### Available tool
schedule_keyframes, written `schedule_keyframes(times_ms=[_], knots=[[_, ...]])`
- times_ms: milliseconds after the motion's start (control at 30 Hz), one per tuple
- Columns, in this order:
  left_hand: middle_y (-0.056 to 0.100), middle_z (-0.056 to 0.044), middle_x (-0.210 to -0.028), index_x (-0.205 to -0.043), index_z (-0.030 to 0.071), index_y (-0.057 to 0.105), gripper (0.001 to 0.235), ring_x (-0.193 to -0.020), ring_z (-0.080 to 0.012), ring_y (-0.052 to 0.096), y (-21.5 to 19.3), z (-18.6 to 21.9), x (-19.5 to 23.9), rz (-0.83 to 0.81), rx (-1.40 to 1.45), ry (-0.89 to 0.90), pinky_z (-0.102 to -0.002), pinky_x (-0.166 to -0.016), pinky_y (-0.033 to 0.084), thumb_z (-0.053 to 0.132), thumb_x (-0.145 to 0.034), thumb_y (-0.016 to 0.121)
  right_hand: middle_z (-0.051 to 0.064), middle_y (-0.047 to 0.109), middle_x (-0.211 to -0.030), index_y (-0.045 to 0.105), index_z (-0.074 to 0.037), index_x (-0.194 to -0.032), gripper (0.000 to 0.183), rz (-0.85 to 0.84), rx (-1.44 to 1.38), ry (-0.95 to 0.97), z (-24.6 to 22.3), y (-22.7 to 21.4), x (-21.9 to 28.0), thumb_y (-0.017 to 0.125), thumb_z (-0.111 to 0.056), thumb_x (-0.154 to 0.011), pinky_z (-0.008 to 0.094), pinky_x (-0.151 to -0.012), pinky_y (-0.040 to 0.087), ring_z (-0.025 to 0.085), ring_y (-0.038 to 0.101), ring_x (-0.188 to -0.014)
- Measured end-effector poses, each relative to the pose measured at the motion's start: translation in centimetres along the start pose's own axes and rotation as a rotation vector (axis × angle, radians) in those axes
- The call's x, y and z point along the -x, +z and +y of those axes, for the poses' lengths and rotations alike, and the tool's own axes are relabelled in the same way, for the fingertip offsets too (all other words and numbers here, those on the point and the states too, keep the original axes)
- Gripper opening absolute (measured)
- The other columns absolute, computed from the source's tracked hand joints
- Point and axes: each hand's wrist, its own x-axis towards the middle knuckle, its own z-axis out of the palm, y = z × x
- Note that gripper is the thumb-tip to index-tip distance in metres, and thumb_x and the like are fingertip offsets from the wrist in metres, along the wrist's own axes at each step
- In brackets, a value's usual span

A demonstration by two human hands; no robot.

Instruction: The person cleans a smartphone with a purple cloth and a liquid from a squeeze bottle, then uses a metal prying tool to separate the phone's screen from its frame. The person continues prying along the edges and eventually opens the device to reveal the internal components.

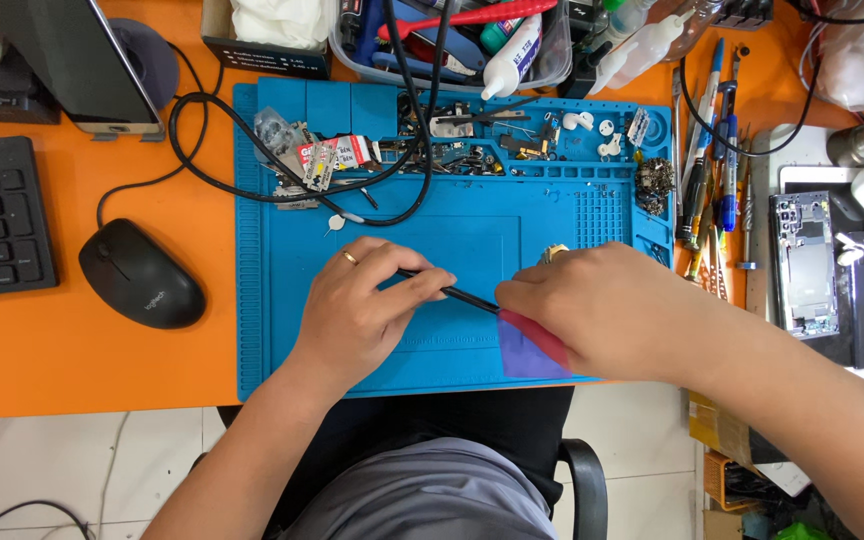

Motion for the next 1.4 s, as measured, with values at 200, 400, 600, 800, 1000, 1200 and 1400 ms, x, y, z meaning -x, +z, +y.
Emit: schedule_keyframes(times_ms=[200, 400, 600, 800, 1000, 1200, 1400], knots=[[0.070, -0.006, -0.104, -0.115, 0.015, 0.077, 0.017, -0.092, -0.0288, 0.066, 0.0, 0.0, 0.0, 0.021, -0.006, 0.007, -0.042, -0.073, 0.055, 0.008, -0.101, 0.085, 0.003, 0.070, -0.078, 0.064, -0.025, -0.105, 0.018, -0.029, 0.057, 0.079, -1.5, -1.7, -2.1, 0.053, -0.038, -0.107, 0.056, -0.055, 0.053, 0.040, 0.070, -0.073], [0.071, -0.009, -0.117, -0.127, 0.014, 0.074, 0.024, -0.096, -0.0285, 0.069, 0.0, 0.1, 0.3, 0.040, -0.044, -0.009, -0.039, -0.072, 0.058, 0.018, -0.105, 0.083, -0.001, 0.068, -0.083, 0.062, -0.023, -0.104, 0.026, 0.103, 0.044, 0.033, -1.7, -2.8, -1.3, 0.054, -0.046, -0.111, 0.053, -0.055, 0.053, 0.035, 0.065, -0.068], [0.064, -0.010, -0.125, -0.113, 0.018, 0.071, 0.016, -0.092, -0.0258, 0.070, 0.0, 0.2, 0.2, 0.056, -0.021, -0.051, -0.039, -0.064, 0.053, 0.020, -0.105, 0.084, -0.002, 0.071, -0.084, 0.067, -0.021, -0.104, 0.021, 0.193, 0.005, -0.060, -0.7, -1.0, -1.6, 0.057, -0.039, -0.109, 0.047, -0.059, 0.054, 0.029, 0.066, -0.069], [0.064, -0.011, -0.130, -0.117, 0.020, 0.069, 0.023, -0.099, -0.0293, 0.069, 0.1, 0.1, 0.2, 0.014, 0.002, -0.088, -0.042, -0.068, 0.054, 0.015, -0.103, 0.086, -0.004, 0.074, -0.087, 0.071, -0.018, -0.103, 0.018, 0.312, -0.049, -0.071, -0.8, 0.1, -2.0, 0.059, -0.031, -0.108, 0.044, -0.062, 0.054, 0.025, 0.071, -0.079], [0.062, -0.007, -0.111, -0.113, 0.016, 0.069, 0.016, -0.090, -0.0295, 0.065, 0.3, 0.3, 0.1, 0.067, -0.025, -0.062, -0.040, -0.064, 0.050, 0.016, -0.105, 0.083, 0.000, 0.070, -0.088, 0.069, -0.016, -0.110, 0.011, 0.371, -0.035, -0.042, -1.5, 0.7, -2.2, 0.060, -0.020, -0.106, 0.046, -0.056, 0.052, 0.029, 0.068, -0.075], [0.063, -0.009, -0.113, -0.118, 0.016, 0.070, 0.020, -0.091, -0.0295, 0.065, 0.0, 0.1, 0.2, 0.019, -0.047, -0.050, -0.039, -0.062, 0.050, 0.017, -0.104, 0.084, -0.002, 0.067, -0.080, 0.066, -0.019, -0.102, 0.008, 0.433, 0.093, 0.014, -1.8, 1.0, -2.0, 0.060, -0.023, -0.106, 0.047, -0.045, 0.048, 0.029, 0.067, -0.070], [0.064, -0.007, -0.108, -0.115, 0.016, 0.070, 0.020, -0.087, -0.0275, 0.066, -0.6, 0.1, -0.4, 0.019, -0.103, -0.021, -0.037, -0.062, 0.053, 0.016, -0.104, 0.087, -0.003, 0.066, -0.083, 0.064, -0.024, -0.103, 0.012, 0.199, 0.246, 0.056, -0.5, 0.1, 0.5, 0.058, -0.032, -0.109, 0.052, -0.044, 0.051, 0.034, 0.068, -0.065]])
